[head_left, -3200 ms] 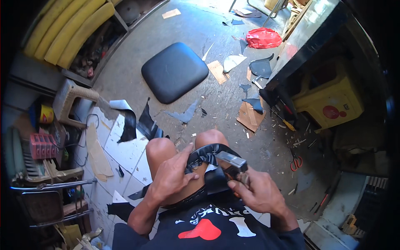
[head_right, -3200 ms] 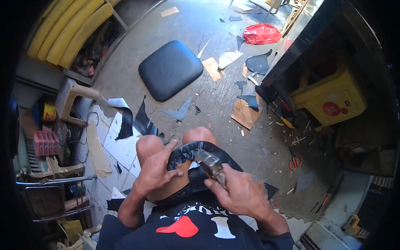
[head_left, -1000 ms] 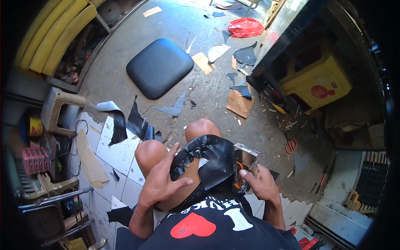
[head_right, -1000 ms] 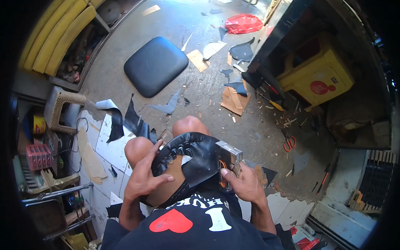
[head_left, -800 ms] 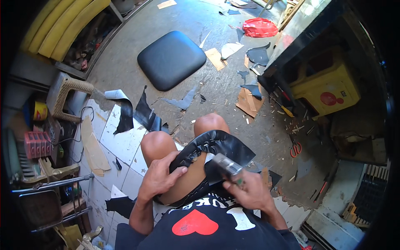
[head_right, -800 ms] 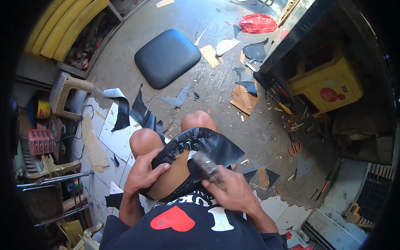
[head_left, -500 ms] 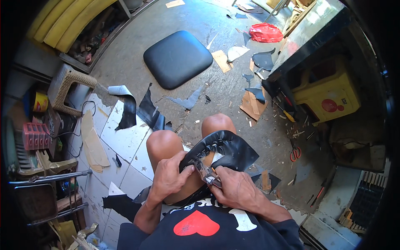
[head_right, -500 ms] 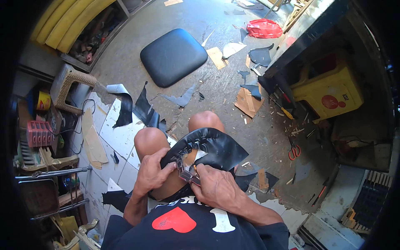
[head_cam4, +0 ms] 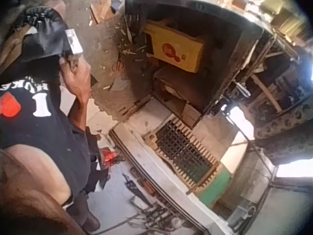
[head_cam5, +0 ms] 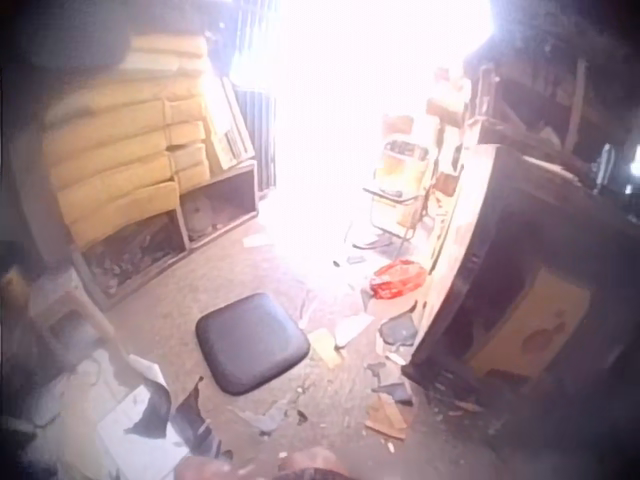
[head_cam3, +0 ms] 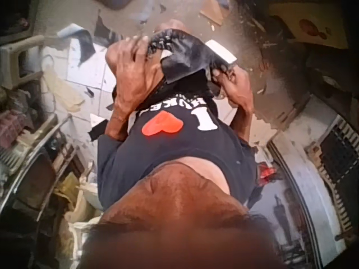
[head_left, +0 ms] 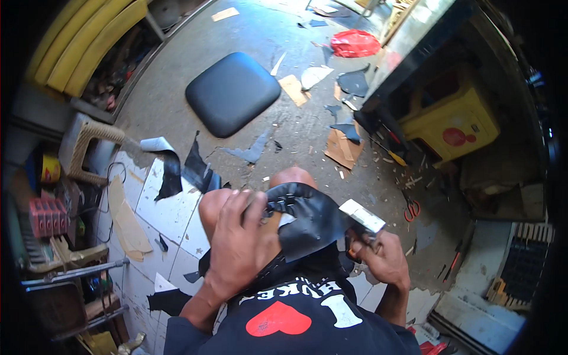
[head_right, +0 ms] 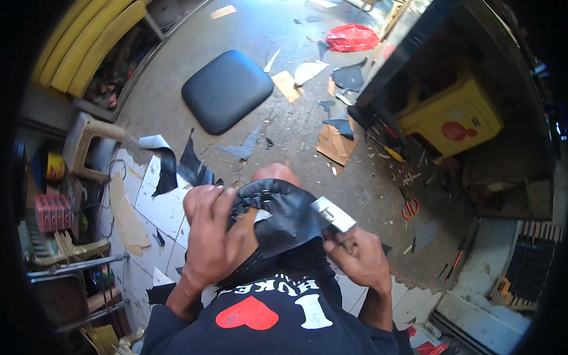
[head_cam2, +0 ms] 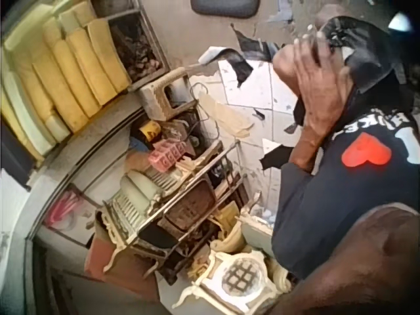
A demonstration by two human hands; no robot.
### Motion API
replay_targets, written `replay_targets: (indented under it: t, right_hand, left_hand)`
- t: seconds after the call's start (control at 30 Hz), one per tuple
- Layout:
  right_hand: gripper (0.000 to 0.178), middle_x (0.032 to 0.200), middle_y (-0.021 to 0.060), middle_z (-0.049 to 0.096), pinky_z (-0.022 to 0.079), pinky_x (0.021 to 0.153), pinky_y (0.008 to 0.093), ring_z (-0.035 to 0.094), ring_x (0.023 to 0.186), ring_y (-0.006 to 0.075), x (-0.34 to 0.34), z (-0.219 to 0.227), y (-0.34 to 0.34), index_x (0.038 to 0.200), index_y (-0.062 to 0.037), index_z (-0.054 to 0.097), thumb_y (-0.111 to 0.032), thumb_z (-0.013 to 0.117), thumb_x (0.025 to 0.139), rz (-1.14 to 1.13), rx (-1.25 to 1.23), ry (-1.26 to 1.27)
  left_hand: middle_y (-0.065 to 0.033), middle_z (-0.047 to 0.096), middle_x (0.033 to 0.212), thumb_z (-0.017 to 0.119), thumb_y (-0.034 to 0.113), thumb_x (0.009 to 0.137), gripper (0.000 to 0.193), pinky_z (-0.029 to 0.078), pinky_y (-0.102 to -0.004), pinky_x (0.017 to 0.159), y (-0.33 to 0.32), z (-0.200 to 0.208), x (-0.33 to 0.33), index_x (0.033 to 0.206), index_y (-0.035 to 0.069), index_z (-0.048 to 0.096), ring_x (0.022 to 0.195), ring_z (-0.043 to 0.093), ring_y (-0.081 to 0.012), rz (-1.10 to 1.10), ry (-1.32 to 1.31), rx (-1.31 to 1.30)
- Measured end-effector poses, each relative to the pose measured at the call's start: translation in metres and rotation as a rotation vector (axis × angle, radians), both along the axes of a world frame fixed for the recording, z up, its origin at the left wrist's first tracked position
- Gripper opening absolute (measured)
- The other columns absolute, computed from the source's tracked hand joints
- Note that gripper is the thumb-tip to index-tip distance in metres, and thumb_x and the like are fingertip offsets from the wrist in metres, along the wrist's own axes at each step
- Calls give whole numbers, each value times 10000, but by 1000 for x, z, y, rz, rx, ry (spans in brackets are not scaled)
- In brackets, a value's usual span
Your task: The person reupholsters chair parts by stretching black vinyl over foam-padded bases and securing it with a manual stapler and shears.
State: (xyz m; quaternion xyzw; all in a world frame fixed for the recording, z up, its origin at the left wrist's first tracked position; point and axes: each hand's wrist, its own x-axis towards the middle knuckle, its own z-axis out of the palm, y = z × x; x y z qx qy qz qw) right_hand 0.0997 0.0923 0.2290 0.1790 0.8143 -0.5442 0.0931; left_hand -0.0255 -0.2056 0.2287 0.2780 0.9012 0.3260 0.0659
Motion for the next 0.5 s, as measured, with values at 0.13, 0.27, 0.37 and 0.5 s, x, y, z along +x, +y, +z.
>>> replay_targets:
  t: [0.13,0.27,0.37,0.5]
  right_hand:
    - [416,844,96,730,550,768,353,673,790,157,24,-30,21,1047,65,688,-336,767,971,-449,71,-31]
    - [454,859,124,751,552,776,367,693,803,171,31,-52,32,1049,59,693,-383,759,966,-627,-7,31]
    - [451,861,142,761,556,768,382,712,796,193,38,-57,37,1069,49,699,-387,753,967,-567,36,-50]
    - [456,851,184,753,556,751,411,737,787,251,32,-57,34,1087,40,702,-397,747,965,-471,95,-139]
  left_hand:
    - [-197,363,1657,879,339,752,955,139,-757,1232,66,-12,41,1601,239,453,1562,280,-461,-553,170,-93]
    - [-119,750,1208,734,119,894,445,326,-734,1165,107,-64,14,1336,154,702,1265,667,-303,-427,264,-108]
    - [-112,780,996,625,-3,964,245,551,-458,978,109,-55,-25,1177,47,734,989,759,-264,-86,-21,251]
    - [-185,696,1131,648,-70,958,121,566,-356,886,118,-48,-39,1048,2,686,1030,739,-280,179,-63,390]
